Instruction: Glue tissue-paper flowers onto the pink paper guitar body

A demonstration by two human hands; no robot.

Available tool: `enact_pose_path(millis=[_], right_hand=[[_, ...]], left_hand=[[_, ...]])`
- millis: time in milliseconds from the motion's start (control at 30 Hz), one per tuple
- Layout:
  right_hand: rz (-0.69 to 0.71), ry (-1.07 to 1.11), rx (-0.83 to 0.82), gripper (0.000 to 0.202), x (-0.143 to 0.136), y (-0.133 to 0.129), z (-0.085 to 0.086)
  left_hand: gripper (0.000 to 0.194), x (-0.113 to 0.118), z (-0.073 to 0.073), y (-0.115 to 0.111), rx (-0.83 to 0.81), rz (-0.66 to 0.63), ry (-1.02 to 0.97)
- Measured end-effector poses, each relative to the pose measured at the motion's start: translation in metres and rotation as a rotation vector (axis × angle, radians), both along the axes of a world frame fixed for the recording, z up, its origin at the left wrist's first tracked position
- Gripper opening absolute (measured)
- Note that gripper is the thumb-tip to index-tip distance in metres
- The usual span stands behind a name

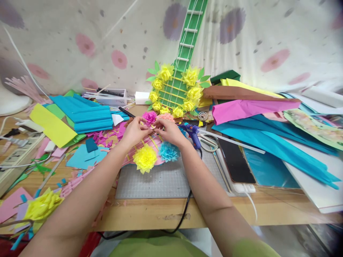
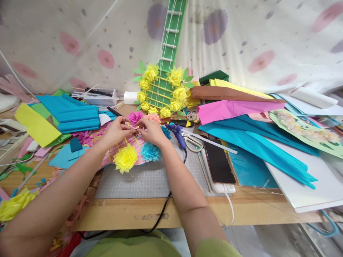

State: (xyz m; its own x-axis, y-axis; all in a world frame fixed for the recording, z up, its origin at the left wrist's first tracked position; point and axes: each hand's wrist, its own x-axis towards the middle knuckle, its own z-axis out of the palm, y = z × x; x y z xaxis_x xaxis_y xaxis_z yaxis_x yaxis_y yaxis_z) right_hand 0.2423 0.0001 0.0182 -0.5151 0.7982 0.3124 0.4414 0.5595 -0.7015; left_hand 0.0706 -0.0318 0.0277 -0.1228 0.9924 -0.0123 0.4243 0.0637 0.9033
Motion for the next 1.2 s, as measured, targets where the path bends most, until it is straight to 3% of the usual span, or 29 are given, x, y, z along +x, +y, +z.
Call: enact_pose_path(millis=[300, 600, 767, 1200], right_hand=[[-0.013, -0.020, 0.009, 0.011, -0.0016, -0.0031, 0.0028], [-0.057, 0.054, -0.051, 0.007, -0.0052, -0.0020, 0.0000], [-0.069, 0.035, -0.046, 0.008, -0.0063, -0.0010, -0.0012], [-0.087, 0.020, -0.047, 0.009, -0.0086, -0.0024, -0.0028]], left_hand=[[0.053, -0.0032, -0.0054, 0.0020, 0.007, -0.068, -0.106], [0.037, -0.0009, -0.0016, 0.0017, 0.006, 0.000, 0.025], [0.046, 0.0012, -0.0022, 0.0012, 0.024, -0.050, -0.068], [0.040, -0.0010, -0.0008, 0.0003, -0.003, 0.035, -0.055]])
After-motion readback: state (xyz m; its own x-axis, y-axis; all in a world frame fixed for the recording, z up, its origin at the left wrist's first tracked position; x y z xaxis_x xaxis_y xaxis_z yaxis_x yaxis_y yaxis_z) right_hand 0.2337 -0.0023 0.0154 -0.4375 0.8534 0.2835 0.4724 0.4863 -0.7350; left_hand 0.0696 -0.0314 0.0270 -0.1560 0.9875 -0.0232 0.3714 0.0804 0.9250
